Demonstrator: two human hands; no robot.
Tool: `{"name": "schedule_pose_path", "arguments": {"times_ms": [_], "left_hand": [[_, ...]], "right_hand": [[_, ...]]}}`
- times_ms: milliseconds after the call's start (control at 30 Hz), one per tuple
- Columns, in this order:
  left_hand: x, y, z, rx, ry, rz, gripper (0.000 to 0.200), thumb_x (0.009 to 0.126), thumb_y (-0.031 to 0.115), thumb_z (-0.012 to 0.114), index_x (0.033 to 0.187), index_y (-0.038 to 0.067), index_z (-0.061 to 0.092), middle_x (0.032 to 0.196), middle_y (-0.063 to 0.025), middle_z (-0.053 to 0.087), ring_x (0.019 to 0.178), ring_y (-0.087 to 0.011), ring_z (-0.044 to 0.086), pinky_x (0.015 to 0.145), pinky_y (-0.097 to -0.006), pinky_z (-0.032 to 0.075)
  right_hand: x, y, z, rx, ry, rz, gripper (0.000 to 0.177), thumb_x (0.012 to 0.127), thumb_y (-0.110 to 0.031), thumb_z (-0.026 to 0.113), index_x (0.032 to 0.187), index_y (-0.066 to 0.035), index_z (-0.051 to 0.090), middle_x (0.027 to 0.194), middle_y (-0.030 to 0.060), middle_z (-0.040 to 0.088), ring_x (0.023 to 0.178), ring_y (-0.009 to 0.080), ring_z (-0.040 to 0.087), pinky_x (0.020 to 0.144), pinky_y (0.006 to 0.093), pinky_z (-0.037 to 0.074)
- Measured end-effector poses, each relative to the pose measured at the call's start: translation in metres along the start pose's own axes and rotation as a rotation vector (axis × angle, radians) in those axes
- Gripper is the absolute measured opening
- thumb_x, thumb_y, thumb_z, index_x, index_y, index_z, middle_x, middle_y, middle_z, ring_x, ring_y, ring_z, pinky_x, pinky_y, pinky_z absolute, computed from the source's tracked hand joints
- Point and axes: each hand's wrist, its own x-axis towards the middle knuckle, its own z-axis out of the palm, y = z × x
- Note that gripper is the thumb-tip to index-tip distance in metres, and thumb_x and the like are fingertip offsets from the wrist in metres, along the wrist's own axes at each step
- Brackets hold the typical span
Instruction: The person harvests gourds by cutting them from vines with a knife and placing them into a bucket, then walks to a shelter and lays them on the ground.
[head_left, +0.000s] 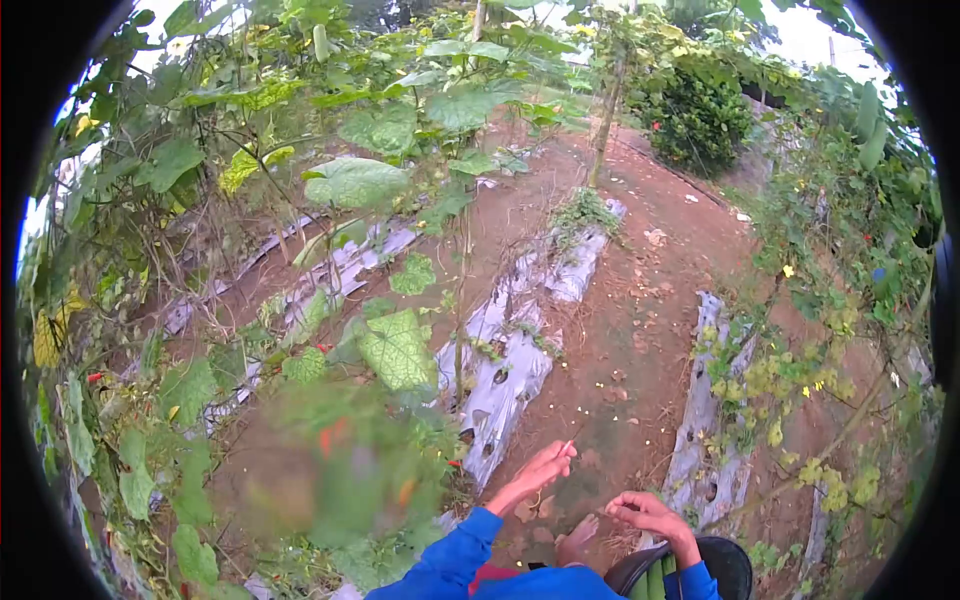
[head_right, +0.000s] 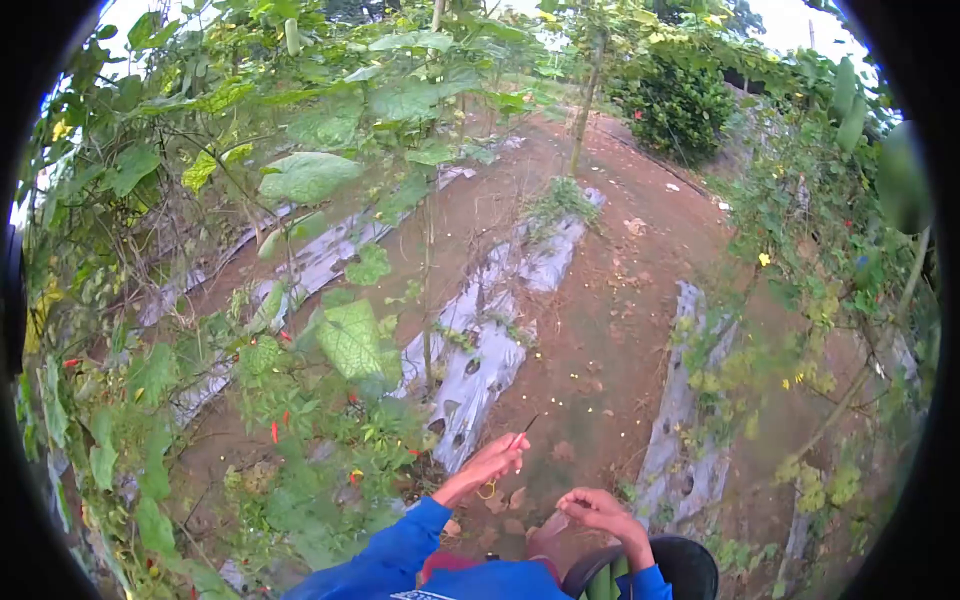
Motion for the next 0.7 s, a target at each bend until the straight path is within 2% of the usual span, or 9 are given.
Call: {"name": "schedule_pose_path", "arguments": {"times_ms": [67,133,200,267,333,433,467,700], "left_hand": [[0.022,-0.001,0.007,-0.039,0.042,-0.061,0.033,0.096,0.033,0.05,0.122,0.013,0.05,0.083,0.0053,0.056,0.06,-0.0039,0.044,0.051,-0.0205,0.036],[0.058,-0.017,0.01,-0.05,0.097,-0.204,0.033,0.095,0.032,0.05,0.121,0.013,0.051,0.081,0.0048,0.057,0.057,-0.0047,0.043,0.048,-0.0218,0.036],[0.095,-0.03,0.019,-0.083,0.148,-0.226,0.033,0.094,0.032,0.05,0.121,0.013,0.052,0.08,0.0043,0.057,0.056,-0.0049,0.044,0.047,-0.0221,0.036],[0.128,-0.027,0.035,-0.124,0.209,-0.266,0.032,0.094,0.032,0.051,0.121,0.013,0.053,0.079,0.0039,0.057,0.055,-0.0051,0.044,0.047,-0.0224,0.036],[0.158,-0.016,0.049,-0.121,0.165,-0.29,0.032,0.093,0.03,0.052,0.121,0.013,0.054,0.079,0.0027,0.058,0.056,-0.0053,0.046,0.047,-0.0222,0.037],[0.197,0.005,0.061,-0.144,0.137,-0.294,0.033,0.092,0.028,0.052,0.122,0.013,0.054,0.079,0.0022,0.058,0.056,-0.0057,0.047,0.047,-0.0227,0.038],[0.209,0.008,0.058,-0.147,0.138,-0.295,0.033,0.092,0.028,0.052,0.122,0.013,0.054,0.079,0.0022,0.058,0.056,-0.0057,0.047,0.047,-0.0227,0.038],[0.307,0.045,0.015,-0.109,0.091,-0.176,0.029,0.091,0.022,0.052,0.118,0.011,0.054,0.08,0.0005,0.06,0.056,-0.0065,0.048,0.048,-0.023,0.038]], "right_hand": [[0.02,0.008,-0.047,0.075,-0.036,0.006,0.024,0.097,-0.025,0.062,0.109,-0.004,0.065,0.094,-0.0028,0.064,0.085,0.0048,0.056,0.07,0.021,0.045],[0.043,0.033,-0.106,0.088,0.014,0.009,0.026,0.097,-0.026,0.062,0.109,-0.004,0.064,0.093,-0.0011,0.064,0.083,0.0067,0.058,0.07,0.0238,0.048],[0.049,0.04,-0.155,0.08,0.086,-0.032,0.026,0.096,-0.026,0.062,0.109,-0.003,0.064,0.091,0.0006,0.065,0.081,0.0087,0.06,0.069,0.0266,0.051],[0.05,0.022,-0.198,0.114,0.172,-0.041,0.025,0.096,-0.025,0.062,0.108,-0.004,0.064,0.091,0.0014,0.065,0.081,0.0102,0.062,0.07,0.027,0.051],[0.056,0.003,-0.238,0.156,0.184,-0.032,0.023,0.096,-0.024,0.062,0.107,-0.004,0.064,0.094,0.0017,0.065,0.083,0.0105,0.062,0.07,0.0273,0.052],[0.066,-0.023,-0.291,0.191,0.351,-0.191,0.02,0.096,-0.022,0.063,0.107,-0.005,0.064,0.088,-0.002,0.062,0.077,0.0056,0.057,0.067,0.0226,0.047],[0.07,-0.036,-0.308,0.189,0.35,-0.189,0.02,0.096,-0.022,0.063,0.107,-0.005,0.064,0.088,-0.002,0.062,0.077,0.0056,0.057,0.067,0.0226,0.047],[0.06,-0.118,-0.414,-0.029,0.782,-0.399,0.018,0.094,-0.017,0.062,0.109,-0.006,0.062,0.09,-0.0035,0.06,0.084,0.0062,0.055,0.07,0.0249,0.048]]}}
